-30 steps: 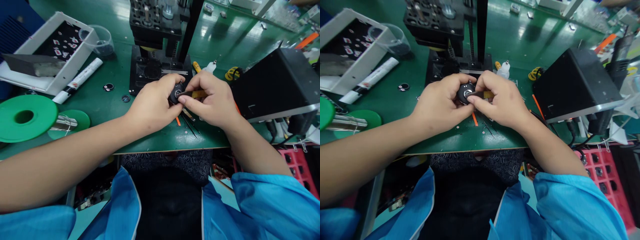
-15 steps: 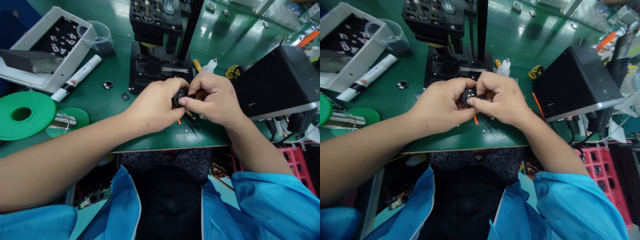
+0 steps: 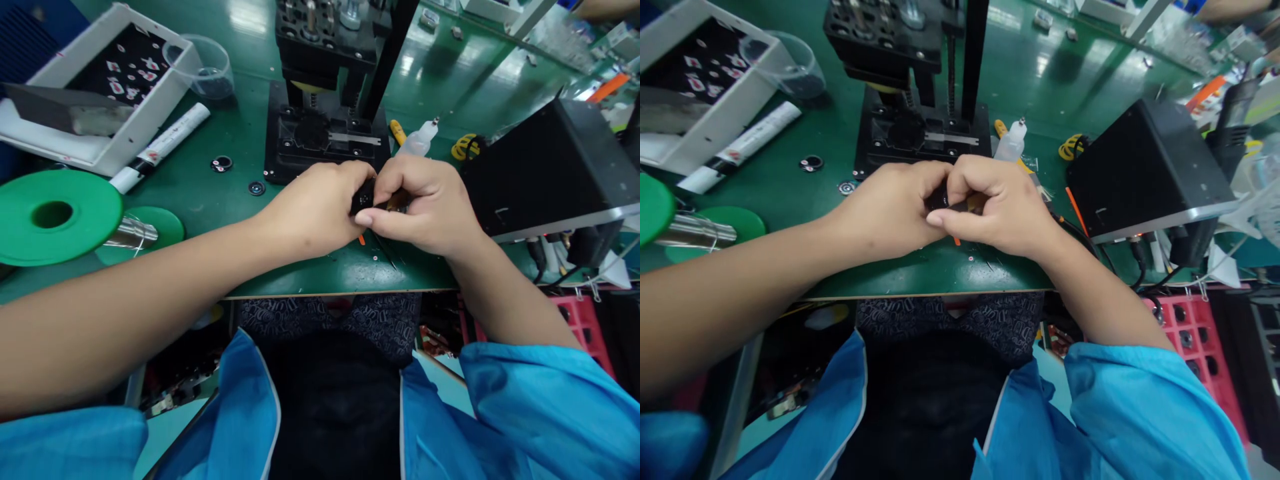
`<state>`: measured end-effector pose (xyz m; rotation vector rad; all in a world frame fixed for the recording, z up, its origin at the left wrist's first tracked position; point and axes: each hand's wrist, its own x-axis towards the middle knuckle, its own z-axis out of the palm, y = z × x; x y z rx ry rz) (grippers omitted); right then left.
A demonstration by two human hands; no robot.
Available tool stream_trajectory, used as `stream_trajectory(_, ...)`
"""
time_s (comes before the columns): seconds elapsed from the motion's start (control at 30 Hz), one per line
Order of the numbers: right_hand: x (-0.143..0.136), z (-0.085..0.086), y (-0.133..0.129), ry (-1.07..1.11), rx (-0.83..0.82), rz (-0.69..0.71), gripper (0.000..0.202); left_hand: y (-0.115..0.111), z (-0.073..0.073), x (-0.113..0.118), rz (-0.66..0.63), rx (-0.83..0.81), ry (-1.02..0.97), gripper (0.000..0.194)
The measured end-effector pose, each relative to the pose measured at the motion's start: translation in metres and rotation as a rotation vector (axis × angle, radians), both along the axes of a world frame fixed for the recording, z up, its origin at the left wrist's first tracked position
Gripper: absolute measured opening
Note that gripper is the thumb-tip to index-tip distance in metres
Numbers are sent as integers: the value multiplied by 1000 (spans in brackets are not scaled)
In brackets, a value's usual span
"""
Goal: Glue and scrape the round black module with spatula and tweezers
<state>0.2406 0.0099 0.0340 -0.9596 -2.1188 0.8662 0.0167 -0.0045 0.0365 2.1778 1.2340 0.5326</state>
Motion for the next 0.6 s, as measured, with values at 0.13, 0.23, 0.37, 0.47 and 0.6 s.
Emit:
stream_trajectory(0.13, 4, 0, 1, 63, 1, -71, 64, 1, -6, -1, 22, 26, -59, 43)
stream_trajectory(0.23, 12, 0, 8, 121, -13, -134, 67, 3, -10, -4, 83, 70, -164, 44)
stream_trajectory(0.37, 19, -2, 17, 134, -108, -106, 69, 7, -10, -9, 163, 66, -224, 45)
stream_trajectory(0.47, 20, -3, 19, 72, -175, -77, 60, 9, -7, -12, 234, 80, -255, 47)
stream_trajectory(0.6, 20, -2, 16, 10, -199, -81, 43, 10, -4, -13, 294, 88, -273, 48)
